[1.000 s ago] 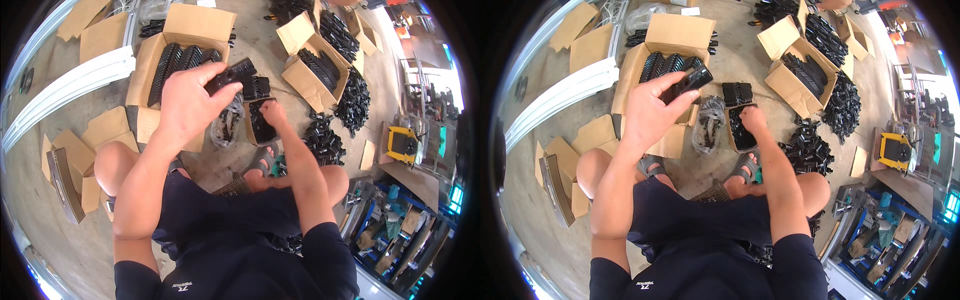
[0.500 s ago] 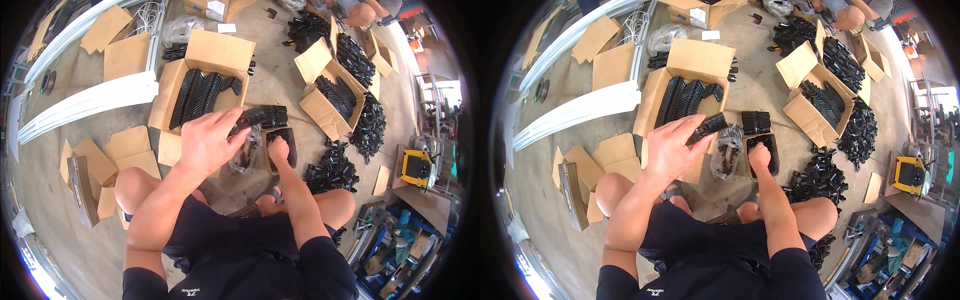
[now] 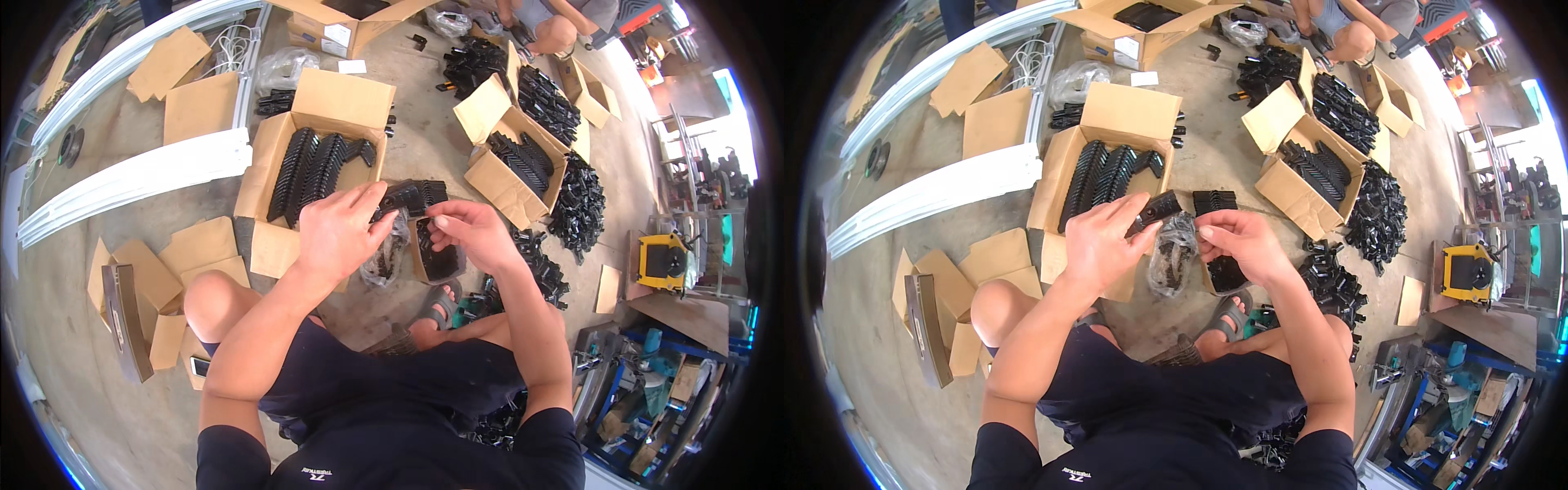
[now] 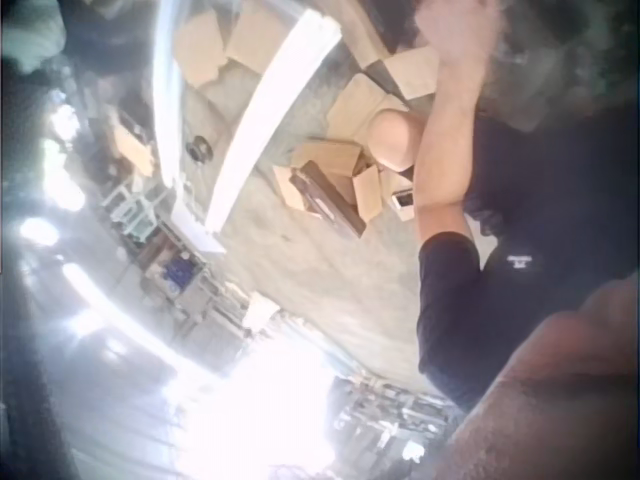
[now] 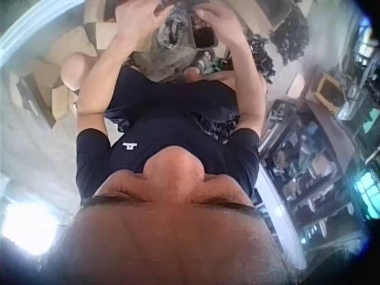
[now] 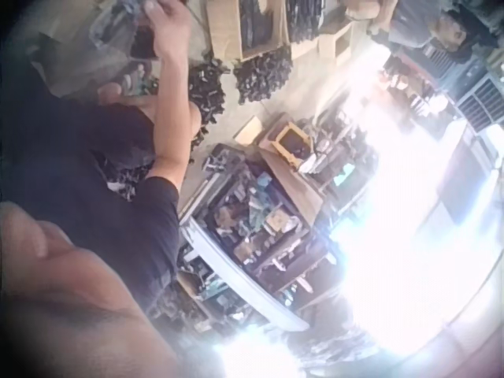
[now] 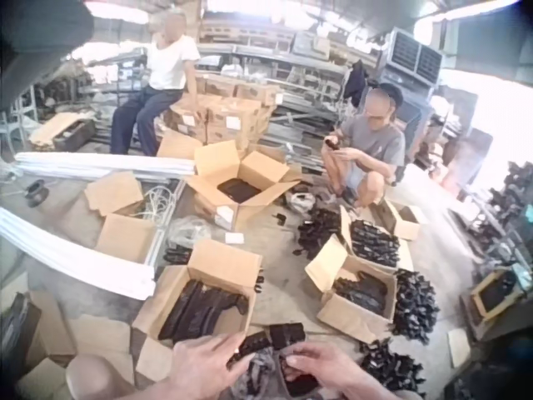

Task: The person sits on the floor and uses their hands to assemble small black plastic and metal bracket components taken from a cardboard box.

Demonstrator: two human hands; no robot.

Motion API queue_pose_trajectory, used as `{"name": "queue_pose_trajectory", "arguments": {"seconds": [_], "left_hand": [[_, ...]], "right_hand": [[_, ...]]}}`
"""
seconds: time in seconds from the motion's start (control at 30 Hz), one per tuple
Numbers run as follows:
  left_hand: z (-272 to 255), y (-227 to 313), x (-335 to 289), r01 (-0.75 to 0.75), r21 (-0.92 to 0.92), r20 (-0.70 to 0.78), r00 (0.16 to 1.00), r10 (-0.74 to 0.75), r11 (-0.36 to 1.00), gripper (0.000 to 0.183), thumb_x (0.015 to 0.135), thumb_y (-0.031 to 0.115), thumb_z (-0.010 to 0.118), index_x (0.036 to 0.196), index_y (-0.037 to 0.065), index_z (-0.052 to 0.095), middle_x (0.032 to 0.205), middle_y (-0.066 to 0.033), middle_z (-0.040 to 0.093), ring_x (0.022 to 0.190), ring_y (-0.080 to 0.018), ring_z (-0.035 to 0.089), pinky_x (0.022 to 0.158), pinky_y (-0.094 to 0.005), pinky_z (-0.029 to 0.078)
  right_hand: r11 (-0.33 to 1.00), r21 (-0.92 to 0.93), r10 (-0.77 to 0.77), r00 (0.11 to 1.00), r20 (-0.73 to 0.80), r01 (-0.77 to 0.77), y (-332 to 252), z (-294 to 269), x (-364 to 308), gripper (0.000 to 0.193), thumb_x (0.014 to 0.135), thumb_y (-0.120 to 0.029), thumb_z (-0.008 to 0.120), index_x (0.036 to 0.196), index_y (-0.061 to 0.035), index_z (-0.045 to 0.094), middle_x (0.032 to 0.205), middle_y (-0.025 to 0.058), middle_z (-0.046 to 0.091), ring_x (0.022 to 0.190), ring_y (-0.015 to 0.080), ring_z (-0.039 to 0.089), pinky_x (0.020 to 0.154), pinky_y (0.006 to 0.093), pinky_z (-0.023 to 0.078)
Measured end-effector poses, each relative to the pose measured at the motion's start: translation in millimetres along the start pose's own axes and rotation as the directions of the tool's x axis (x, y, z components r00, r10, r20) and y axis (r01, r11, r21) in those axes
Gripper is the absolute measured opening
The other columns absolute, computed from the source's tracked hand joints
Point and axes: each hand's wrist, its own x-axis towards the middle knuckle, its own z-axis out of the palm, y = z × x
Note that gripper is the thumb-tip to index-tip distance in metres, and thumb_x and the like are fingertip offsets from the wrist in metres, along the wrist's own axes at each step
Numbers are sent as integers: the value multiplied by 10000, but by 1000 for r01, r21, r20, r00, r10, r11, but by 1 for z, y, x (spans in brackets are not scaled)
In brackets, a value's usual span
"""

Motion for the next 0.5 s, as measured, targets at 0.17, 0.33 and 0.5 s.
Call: {"name": "queue_pose_trajectory", "arguments": {"seconds": [0.17, 0.33, 0.5], "left_hand": [[-2, 1, -13, -14, 27, 8, 1000, 14, 1000, 362, 755, 220, 832, 1063, 86, 697, 985, -61, 752, 770, -240, 729, 642, -342, 582], [0, 3, -27, 0, 66, 74, 997, -5, 998, 359, 746, 215, 834, 1052, 89, 693, 980, -54, 751, 772, -235, 727, 636, -339, 577], [4, 7, -26, -17, 93, 88, 996, 9, 996, 367, 736, 220, 839, 1048, 89, 696, 980, -48, 752, 781, -228, 729, 632, -337, 575]], "right_hand": [[899, -186, -410, 911, -41, 396, 3, 15, -12, 185, 988, -36, 639, 1146, 30, 709, 933, 45, 661, 764, 101, 621, 696, 248, 524], [841, -172, -523, 852, -19, 513, 6, 41, -18, 152, 936, 29, 675, 1076, 7, 729, 942, 41, 664, 775, 100, 626, 683, 249, 514], [540, -538, -735, 674, 75, 648, 15, 44, -9, 171, 867, 28, 721, 1030, -23, 727, 943, 91, 699, 782, 202, 691, 690, 295, 549]]}}
